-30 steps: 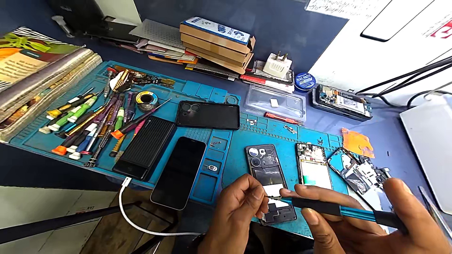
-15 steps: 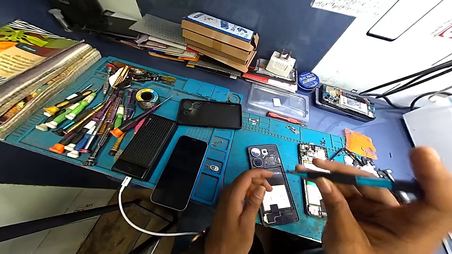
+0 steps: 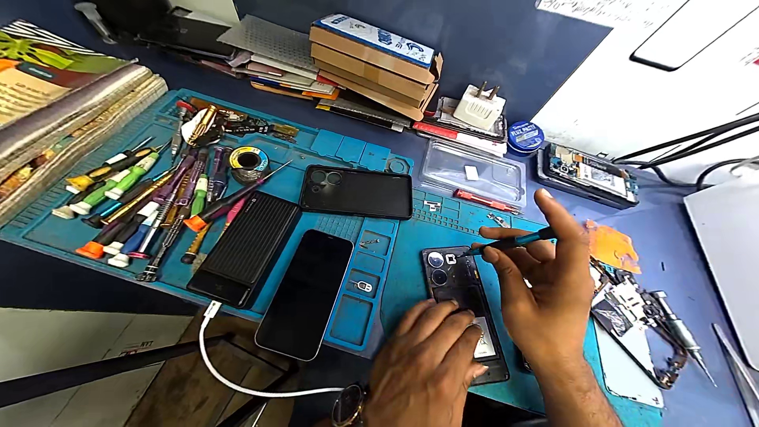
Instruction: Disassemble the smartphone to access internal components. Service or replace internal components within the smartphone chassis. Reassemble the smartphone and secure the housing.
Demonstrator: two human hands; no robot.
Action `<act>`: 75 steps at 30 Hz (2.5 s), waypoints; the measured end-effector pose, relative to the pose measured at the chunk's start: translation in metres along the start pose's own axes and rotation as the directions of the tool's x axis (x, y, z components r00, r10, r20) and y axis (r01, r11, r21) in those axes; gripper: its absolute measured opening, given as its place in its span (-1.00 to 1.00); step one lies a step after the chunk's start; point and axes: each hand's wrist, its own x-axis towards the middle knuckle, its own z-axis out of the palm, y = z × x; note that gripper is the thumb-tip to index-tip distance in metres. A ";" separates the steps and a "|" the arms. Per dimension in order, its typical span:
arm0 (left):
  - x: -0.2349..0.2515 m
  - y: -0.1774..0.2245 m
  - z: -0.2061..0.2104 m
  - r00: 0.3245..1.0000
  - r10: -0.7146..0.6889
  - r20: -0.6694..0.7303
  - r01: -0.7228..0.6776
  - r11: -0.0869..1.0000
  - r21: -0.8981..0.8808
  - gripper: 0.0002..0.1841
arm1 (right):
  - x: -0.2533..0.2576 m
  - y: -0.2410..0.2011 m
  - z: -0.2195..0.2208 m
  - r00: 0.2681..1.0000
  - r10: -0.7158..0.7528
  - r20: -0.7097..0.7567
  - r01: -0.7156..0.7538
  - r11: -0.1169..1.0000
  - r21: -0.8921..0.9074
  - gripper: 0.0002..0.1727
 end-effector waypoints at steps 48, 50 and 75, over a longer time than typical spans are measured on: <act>0.000 0.000 0.001 1.000 0.002 -0.006 -0.002 1.000 -0.017 -0.59 | 0.023 -0.013 0.004 0.997 -0.014 0.080 0.044 0.922 -0.384 -0.32; -0.001 0.000 0.000 1.000 0.000 -0.005 0.000 1.000 -0.020 -0.59 | 0.026 -0.019 -0.003 0.966 0.045 0.254 0.016 0.972 -0.233 -0.31; 0.022 0.008 -0.040 0.908 -0.335 -0.252 0.084 0.734 -0.673 -0.86 | -0.047 -0.063 -0.023 0.990 0.071 -0.118 0.010 0.814 0.581 -0.21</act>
